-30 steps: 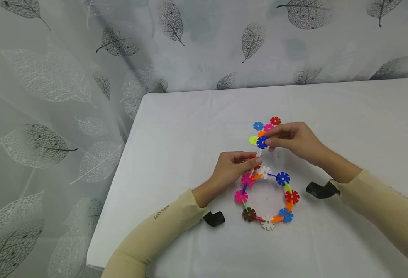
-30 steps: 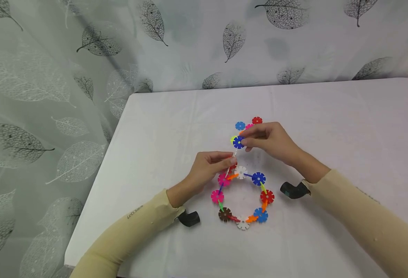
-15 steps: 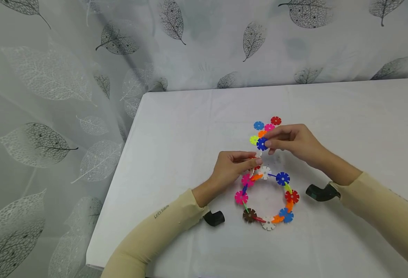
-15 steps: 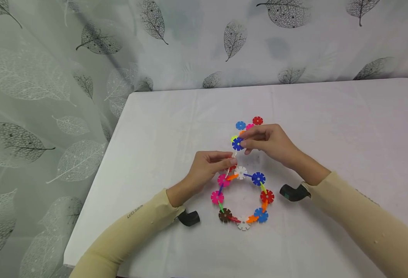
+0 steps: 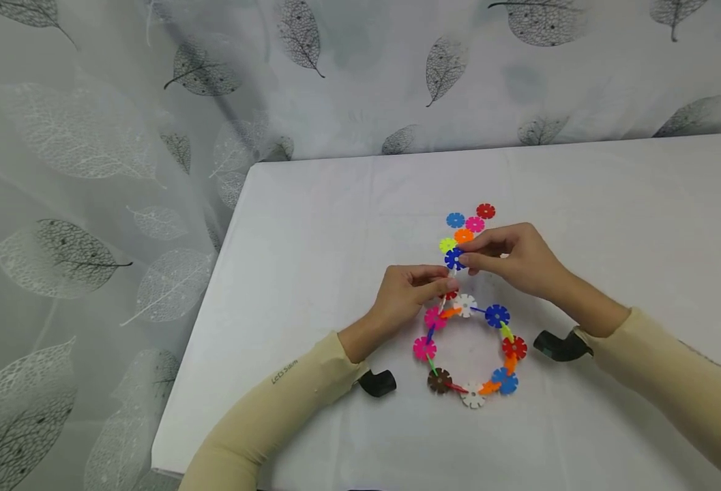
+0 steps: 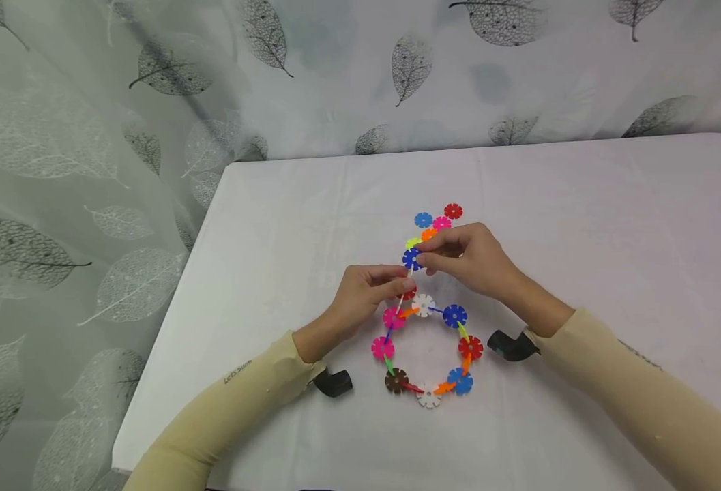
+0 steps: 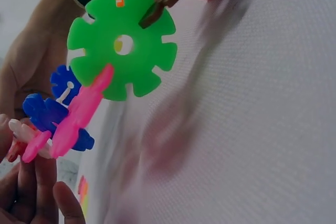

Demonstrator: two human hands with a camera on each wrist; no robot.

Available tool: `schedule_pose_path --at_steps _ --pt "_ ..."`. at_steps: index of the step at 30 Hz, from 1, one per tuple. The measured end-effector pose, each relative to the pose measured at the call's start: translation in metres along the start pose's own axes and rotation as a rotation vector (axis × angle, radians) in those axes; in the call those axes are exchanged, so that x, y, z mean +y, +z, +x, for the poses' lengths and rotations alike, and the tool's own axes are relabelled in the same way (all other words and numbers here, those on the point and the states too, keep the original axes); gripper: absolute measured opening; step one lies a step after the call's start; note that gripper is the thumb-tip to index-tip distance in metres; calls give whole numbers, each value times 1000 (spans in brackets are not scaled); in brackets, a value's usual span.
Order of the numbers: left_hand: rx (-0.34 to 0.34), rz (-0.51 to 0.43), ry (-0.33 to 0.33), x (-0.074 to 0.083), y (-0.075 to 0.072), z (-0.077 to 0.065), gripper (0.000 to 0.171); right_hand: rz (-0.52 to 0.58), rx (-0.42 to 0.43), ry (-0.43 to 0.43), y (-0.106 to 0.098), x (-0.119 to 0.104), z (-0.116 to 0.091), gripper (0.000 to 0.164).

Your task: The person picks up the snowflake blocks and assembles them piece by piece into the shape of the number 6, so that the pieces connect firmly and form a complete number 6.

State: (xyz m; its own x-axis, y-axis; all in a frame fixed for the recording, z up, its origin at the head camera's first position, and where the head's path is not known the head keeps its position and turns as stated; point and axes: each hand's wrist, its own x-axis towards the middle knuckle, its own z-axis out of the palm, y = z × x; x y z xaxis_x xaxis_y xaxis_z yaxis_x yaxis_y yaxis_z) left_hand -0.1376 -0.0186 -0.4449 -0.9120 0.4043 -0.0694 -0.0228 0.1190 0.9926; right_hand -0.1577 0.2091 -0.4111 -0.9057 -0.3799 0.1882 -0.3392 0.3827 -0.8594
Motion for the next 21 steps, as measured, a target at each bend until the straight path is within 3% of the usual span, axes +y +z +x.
schedule_pose_path --at_steps 9,21 --pt "-27 -14 -62 -3 -1 -1 30 41 -54 66 1 5 -2 18" --pt "2 -116 1 -6 0 -1 52 44 -62 147 -1 8 -2 28"
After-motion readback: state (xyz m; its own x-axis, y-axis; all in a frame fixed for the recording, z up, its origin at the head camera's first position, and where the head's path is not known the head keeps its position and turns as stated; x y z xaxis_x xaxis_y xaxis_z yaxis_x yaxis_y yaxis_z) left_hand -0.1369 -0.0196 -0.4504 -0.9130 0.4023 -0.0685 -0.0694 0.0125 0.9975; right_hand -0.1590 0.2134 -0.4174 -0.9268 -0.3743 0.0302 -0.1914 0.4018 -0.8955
